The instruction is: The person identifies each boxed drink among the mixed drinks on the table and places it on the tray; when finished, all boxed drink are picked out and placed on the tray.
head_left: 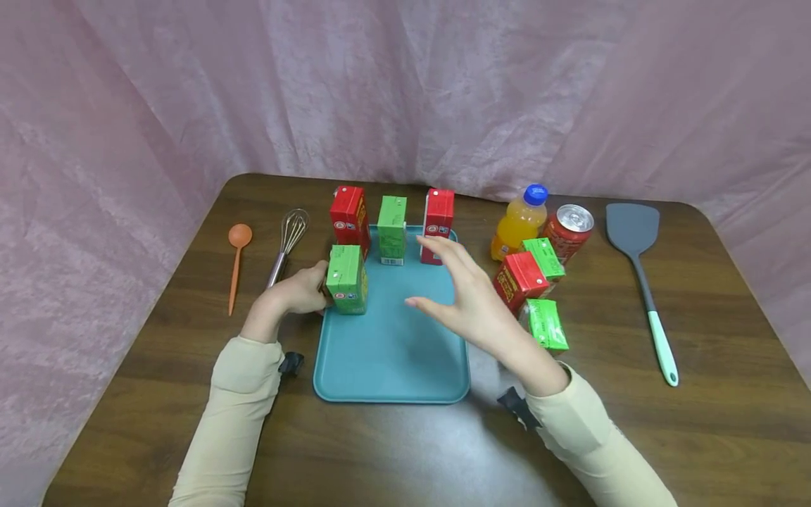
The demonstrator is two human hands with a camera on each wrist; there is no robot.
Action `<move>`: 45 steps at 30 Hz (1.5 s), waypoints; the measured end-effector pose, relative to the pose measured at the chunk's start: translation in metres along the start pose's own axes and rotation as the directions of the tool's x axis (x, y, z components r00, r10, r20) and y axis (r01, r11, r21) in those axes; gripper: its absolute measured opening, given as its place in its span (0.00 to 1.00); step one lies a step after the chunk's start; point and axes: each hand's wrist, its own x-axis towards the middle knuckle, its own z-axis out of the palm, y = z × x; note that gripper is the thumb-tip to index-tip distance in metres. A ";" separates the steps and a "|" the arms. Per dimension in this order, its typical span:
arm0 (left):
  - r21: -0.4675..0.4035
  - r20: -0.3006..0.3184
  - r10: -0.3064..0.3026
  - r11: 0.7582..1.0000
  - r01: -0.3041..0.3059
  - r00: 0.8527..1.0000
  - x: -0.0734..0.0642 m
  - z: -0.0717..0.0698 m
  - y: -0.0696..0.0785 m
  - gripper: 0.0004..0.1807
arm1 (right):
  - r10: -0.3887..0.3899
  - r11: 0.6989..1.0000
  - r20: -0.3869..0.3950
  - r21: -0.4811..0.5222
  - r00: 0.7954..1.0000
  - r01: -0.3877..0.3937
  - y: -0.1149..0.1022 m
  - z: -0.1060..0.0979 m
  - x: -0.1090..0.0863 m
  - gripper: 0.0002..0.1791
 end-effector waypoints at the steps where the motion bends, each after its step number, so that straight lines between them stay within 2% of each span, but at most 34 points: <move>1: -0.006 0.005 -0.001 1.000 0.001 1.000 0.000 0.000 0.000 0.29 | -0.004 1.000 -0.013 -0.017 1.000 0.003 0.003 -0.006 -0.004 0.43; 6: -0.015 0.001 -0.002 1.000 0.002 1.000 -0.002 0.001 0.000 0.32 | -0.056 0.994 -0.050 -0.095 0.997 0.051 0.020 -0.038 -0.020 0.41; 10: -0.029 -0.003 0.011 1.000 -0.011 1.000 -0.001 0.001 0.000 0.30 | -0.090 0.984 -0.032 -0.160 0.995 0.084 0.038 -0.063 -0.030 0.41; 16: -0.041 0.003 0.013 0.999 -0.013 1.000 -0.001 0.000 -0.002 0.31 | -0.048 0.955 0.079 -0.289 0.996 0.069 0.057 -0.087 -0.035 0.42; 19: -0.047 -0.007 0.014 0.999 -0.015 1.000 -0.001 -0.001 -0.002 0.29 | -0.002 0.946 0.161 -0.321 0.987 0.055 0.065 -0.092 -0.030 0.41; 23: -0.041 0.000 0.018 0.999 -0.018 1.000 -0.001 0.000 -0.003 0.28 | 0.048 0.956 0.275 -0.290 0.960 0.036 0.077 -0.096 -0.024 0.41; 26: -0.038 0.009 0.015 0.999 -0.015 1.000 0.000 0.000 -0.003 0.29 | 0.046 0.967 0.319 -0.253 0.946 0.038 0.085 -0.098 -0.021 0.41; 29: -0.040 0.013 0.011 0.999 -0.011 1.000 0.001 0.000 -0.003 0.30 | -0.004 0.972 0.320 -0.222 0.947 0.079 0.090 -0.099 -0.019 0.40; 33: -0.041 0.013 0.003 0.999 -0.003 1.000 0.001 0.000 -0.002 0.30 | -0.088 0.963 0.274 -0.222 0.958 0.152 0.094 -0.097 -0.018 0.37; 37: -0.033 0.009 0.002 0.999 -0.002 1.000 0.001 0.000 0.000 0.30 | -0.136 0.953 0.233 -0.236 0.963 0.192 0.096 -0.095 -0.018 0.35; 45: -0.028 0.006 0.000 1.000 0.000 1.000 0.000 0.000 0.000 0.31 | -0.149 0.943 0.181 -0.268 0.972 0.194 0.094 -0.095 -0.021 0.36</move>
